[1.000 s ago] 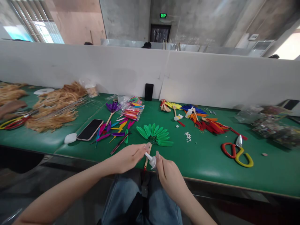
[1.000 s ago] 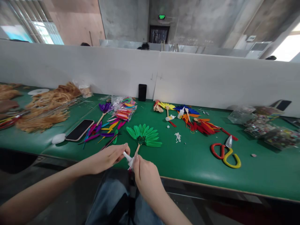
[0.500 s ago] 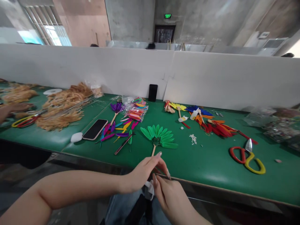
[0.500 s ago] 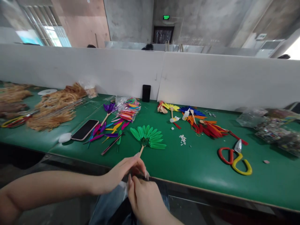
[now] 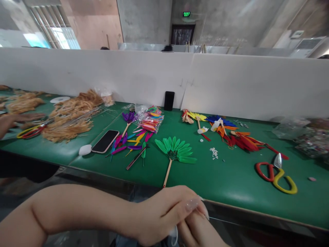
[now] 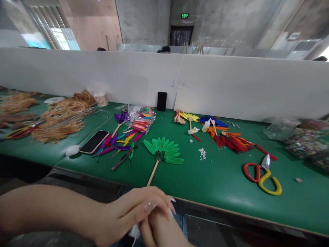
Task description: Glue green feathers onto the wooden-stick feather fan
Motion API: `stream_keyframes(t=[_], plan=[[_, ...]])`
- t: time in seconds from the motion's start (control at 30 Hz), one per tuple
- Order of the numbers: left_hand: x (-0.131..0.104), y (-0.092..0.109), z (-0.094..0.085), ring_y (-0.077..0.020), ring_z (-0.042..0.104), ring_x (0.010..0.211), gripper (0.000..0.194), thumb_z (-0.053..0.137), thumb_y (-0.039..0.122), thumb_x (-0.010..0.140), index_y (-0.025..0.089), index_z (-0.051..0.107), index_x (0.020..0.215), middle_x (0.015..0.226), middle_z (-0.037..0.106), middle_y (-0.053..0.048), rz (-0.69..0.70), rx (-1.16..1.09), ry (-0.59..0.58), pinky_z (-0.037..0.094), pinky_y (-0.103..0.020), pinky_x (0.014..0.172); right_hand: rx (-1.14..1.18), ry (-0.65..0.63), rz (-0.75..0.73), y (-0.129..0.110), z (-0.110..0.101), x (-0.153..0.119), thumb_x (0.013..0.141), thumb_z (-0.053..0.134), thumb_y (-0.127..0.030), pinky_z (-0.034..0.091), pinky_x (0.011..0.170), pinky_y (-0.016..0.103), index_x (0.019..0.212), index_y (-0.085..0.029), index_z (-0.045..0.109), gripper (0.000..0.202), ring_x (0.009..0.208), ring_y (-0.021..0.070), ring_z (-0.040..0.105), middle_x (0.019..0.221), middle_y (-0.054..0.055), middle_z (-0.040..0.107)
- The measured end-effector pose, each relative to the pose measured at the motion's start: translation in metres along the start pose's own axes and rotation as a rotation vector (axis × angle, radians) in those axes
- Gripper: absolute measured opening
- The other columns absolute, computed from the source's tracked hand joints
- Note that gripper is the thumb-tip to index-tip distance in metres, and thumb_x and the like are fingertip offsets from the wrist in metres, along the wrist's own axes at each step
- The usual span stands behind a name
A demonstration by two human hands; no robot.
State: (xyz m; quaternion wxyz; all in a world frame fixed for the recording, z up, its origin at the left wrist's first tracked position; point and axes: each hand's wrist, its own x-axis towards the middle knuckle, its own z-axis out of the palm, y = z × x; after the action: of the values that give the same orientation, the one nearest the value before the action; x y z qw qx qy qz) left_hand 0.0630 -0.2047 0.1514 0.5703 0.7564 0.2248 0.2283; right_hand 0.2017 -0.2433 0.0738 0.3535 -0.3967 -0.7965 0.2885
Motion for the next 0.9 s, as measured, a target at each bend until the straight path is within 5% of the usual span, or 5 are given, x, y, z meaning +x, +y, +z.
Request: stream_keyframes(t=[0.37,0.5,0.6,0.73,0.9], plan=[[0.017,-0.048,-0.014,-0.0197,0.055,0.103,0.054,0.019,0.049,0.094,0.018,0.063,0.096,0.106,0.063,-0.007,-0.222,-0.151,0.222,0.039,-0.033,0.093,-0.469,0.086,-0.102,0.0,-0.009,0.026,0.096,0.018,-0.022,0.032,0.042,0.023,0.068,-0.016,0.056,0.048,0.042,0.0132,0.057,0.054,0.005,0.061],[0.007,-0.045,-0.039,-0.0179,0.053,0.09,0.04,0.026,0.045,0.094,0.017,0.055,0.093,0.095,0.06,-0.007,-0.042,0.237,0.488,0.04,-0.032,0.083,-0.413,0.099,-0.006,0.012,-0.016,0.03,0.098,0.018,-0.026,0.031,0.044,0.022,0.069,-0.017,0.053,0.046,0.042,0.0111,0.054,0.054,0.001,0.058],[-0.002,-0.03,-0.055,-0.0166,0.048,0.079,0.025,0.043,0.04,0.09,0.018,0.054,0.085,0.08,0.057,-0.003,0.045,0.758,0.306,0.035,-0.031,0.079,-0.388,0.125,0.032,0.015,-0.026,0.03,0.098,0.018,-0.027,0.03,0.044,0.023,0.068,-0.018,0.05,0.045,0.041,0.0107,0.05,0.053,0.001,0.056],[-0.001,-0.022,-0.06,-0.0174,0.045,0.075,0.031,0.033,0.027,0.094,0.017,0.053,0.073,0.074,0.055,-0.004,0.244,1.113,0.004,0.033,-0.031,0.074,-0.373,0.088,-0.013,0.016,-0.035,0.033,0.098,0.02,-0.024,0.032,0.048,0.023,0.074,-0.017,0.054,0.042,0.047,0.0105,0.053,0.058,0.001,0.059],[0.011,-0.038,-0.05,-0.0141,0.039,0.062,0.034,0.027,0.025,0.093,0.018,0.042,0.064,0.064,0.045,0.0,0.084,0.896,0.181,0.033,-0.028,0.063,-0.668,0.207,-0.182,0.022,-0.039,0.043,0.097,0.02,-0.022,0.029,0.047,0.025,0.071,-0.016,0.056,0.045,0.044,0.0113,0.05,0.054,0.001,0.055]])
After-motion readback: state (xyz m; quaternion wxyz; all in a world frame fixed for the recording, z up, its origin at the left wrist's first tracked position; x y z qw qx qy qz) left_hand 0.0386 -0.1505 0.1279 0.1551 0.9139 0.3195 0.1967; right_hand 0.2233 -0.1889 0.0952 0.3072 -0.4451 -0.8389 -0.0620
